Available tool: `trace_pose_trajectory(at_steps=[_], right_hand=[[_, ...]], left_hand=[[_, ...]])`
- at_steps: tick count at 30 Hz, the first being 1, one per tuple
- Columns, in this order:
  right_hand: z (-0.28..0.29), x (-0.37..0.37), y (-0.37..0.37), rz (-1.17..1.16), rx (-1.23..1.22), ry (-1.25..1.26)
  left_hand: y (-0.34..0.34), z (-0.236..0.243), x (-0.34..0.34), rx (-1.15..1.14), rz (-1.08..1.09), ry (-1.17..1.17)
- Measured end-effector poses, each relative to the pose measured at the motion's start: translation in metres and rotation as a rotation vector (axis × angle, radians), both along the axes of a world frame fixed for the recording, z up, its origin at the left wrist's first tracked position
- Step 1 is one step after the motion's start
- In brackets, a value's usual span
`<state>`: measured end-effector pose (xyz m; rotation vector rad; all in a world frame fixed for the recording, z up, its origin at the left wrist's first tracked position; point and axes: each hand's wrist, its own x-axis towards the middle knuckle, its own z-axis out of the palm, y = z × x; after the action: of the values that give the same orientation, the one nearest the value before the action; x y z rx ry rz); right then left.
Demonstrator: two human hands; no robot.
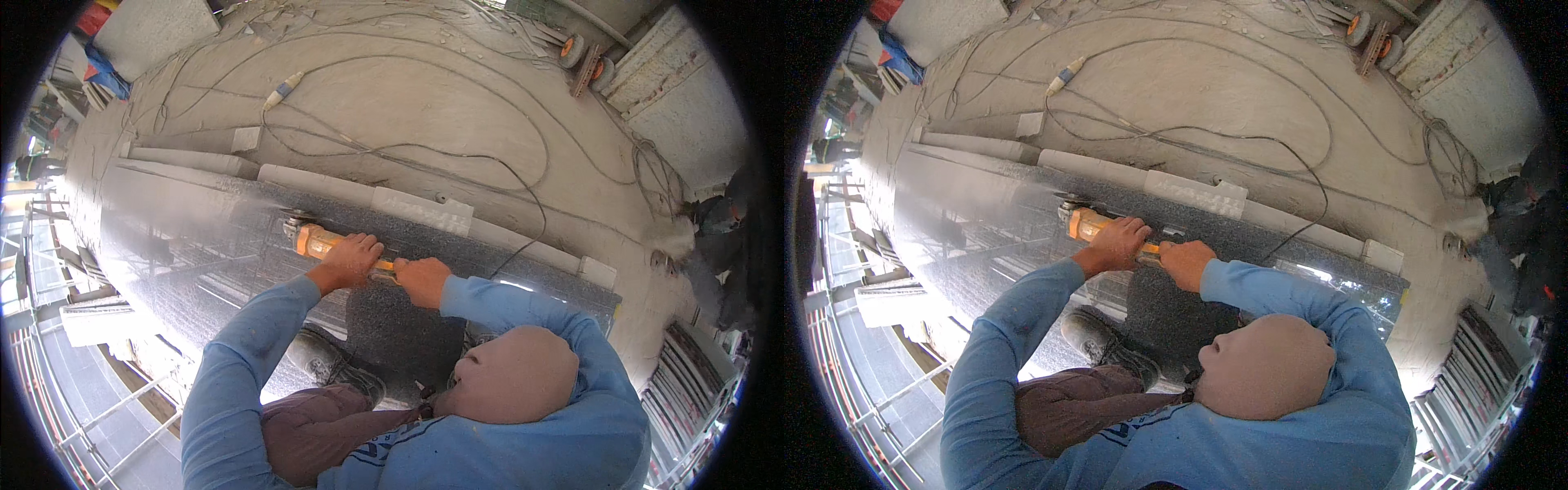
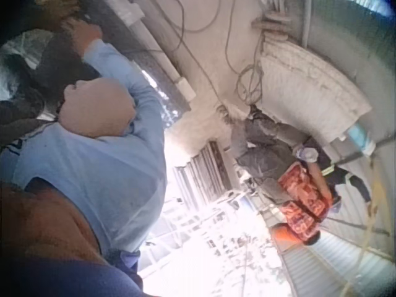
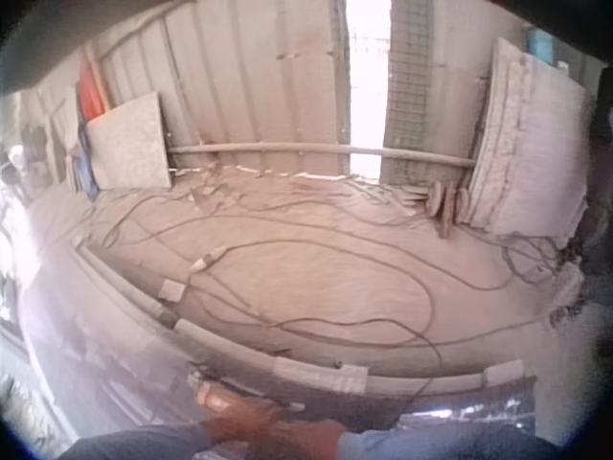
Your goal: The person uses an angle grinder to smooth the surface of a large stone slab. The person holds the tool with both hands and moves it back and forth along the slab, generating dust.
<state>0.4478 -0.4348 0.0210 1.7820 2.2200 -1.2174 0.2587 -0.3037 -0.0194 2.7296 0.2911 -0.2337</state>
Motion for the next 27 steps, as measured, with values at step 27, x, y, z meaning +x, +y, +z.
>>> trace_pose_trajectory(at_steps=[27], right_hand=[[0.043, 0.024, -0.033, -0.029, -0.086, -0.111]], left_hand=[[-0.037, 0.013, 0.029, -0.038, -0.034, -0.067]])
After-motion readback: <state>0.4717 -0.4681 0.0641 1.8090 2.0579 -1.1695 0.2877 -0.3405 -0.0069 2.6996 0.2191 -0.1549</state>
